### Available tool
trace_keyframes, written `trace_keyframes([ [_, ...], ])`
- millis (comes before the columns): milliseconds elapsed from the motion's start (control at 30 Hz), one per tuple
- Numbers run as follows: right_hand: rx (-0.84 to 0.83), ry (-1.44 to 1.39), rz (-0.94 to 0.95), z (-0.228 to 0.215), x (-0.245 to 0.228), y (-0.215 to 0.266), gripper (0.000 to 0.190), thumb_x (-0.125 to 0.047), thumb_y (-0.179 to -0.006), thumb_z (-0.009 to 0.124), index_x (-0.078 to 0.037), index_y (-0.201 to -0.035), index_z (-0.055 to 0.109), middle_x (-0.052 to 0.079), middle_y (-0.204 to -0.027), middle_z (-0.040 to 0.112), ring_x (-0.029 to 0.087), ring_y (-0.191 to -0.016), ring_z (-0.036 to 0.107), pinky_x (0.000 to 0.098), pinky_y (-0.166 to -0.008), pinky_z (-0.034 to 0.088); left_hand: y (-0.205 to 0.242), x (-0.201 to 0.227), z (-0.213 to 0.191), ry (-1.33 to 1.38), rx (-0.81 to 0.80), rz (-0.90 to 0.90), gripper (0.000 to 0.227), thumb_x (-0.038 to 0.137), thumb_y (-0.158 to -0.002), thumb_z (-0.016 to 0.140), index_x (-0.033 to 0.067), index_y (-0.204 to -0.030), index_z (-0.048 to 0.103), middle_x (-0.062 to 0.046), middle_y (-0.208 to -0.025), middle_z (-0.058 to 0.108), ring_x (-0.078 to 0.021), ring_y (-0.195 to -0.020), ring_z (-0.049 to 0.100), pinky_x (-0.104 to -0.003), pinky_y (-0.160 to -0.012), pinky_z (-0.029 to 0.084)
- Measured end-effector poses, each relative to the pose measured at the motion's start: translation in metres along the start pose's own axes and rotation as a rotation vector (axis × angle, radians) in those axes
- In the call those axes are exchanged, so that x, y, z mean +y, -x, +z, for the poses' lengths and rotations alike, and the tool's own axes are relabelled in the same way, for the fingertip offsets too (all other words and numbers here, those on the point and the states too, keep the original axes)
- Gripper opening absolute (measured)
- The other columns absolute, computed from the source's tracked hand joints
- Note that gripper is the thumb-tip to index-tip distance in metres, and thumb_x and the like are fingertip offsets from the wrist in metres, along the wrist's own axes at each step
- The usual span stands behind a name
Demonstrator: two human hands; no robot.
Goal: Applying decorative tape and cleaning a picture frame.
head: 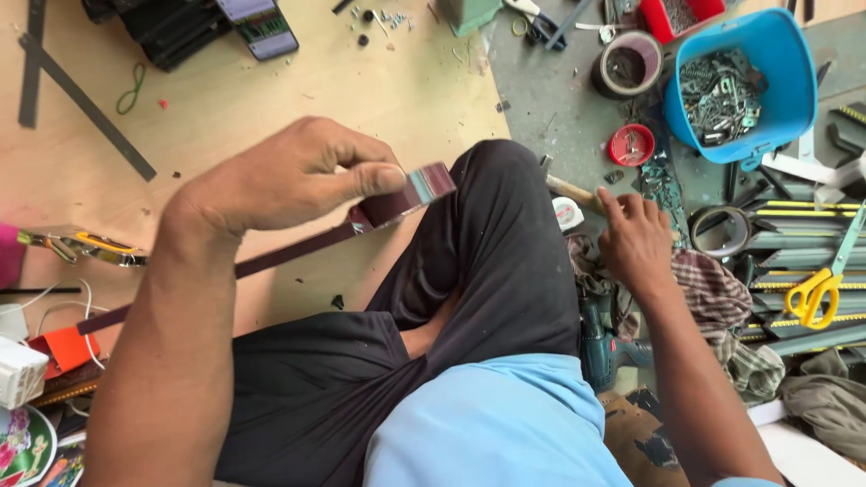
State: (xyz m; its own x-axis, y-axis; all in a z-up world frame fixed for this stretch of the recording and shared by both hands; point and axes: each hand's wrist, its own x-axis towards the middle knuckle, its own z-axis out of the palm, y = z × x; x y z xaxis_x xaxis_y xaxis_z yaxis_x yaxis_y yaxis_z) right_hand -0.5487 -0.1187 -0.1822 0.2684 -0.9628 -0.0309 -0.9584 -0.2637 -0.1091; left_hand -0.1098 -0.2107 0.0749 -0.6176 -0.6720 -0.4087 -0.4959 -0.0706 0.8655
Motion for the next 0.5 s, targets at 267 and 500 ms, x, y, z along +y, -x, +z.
trace_keyframes([
  [267,-0.020,-0.022,0.047,0.010,0.007,-0.003,0.036,-0.016,-0.075,0.074,-0.011,-0.109,0.063,0.014,-0.102,0.056,0.034,-0.098,0.061,0.0470,-0.083,0.049,-0.001,-0.009,-0.011,-0.060,-0.030,0.033,0.037,0.034,-0.100,0.058,0.0040,-0.100,0.079,-0.003,-0.075,0.075,-0.0096,-0.068,0.067,-0.028,-0.067,0.058],
  [500,0.103,-0.105,0.147,0.018,0.028,0.013,0.037,-0.012,-0.087,0.073,-0.008,-0.122,0.063,0.015,-0.108,0.060,0.036,-0.093,0.065,0.0462,-0.079,0.053,0.001,-0.011,-0.017,-0.092,-0.001,0.092,0.040,0.036,-0.105,0.053,0.0052,-0.102,0.078,-0.002,-0.079,0.075,-0.0109,-0.076,0.063,-0.029,-0.076,0.056],
])
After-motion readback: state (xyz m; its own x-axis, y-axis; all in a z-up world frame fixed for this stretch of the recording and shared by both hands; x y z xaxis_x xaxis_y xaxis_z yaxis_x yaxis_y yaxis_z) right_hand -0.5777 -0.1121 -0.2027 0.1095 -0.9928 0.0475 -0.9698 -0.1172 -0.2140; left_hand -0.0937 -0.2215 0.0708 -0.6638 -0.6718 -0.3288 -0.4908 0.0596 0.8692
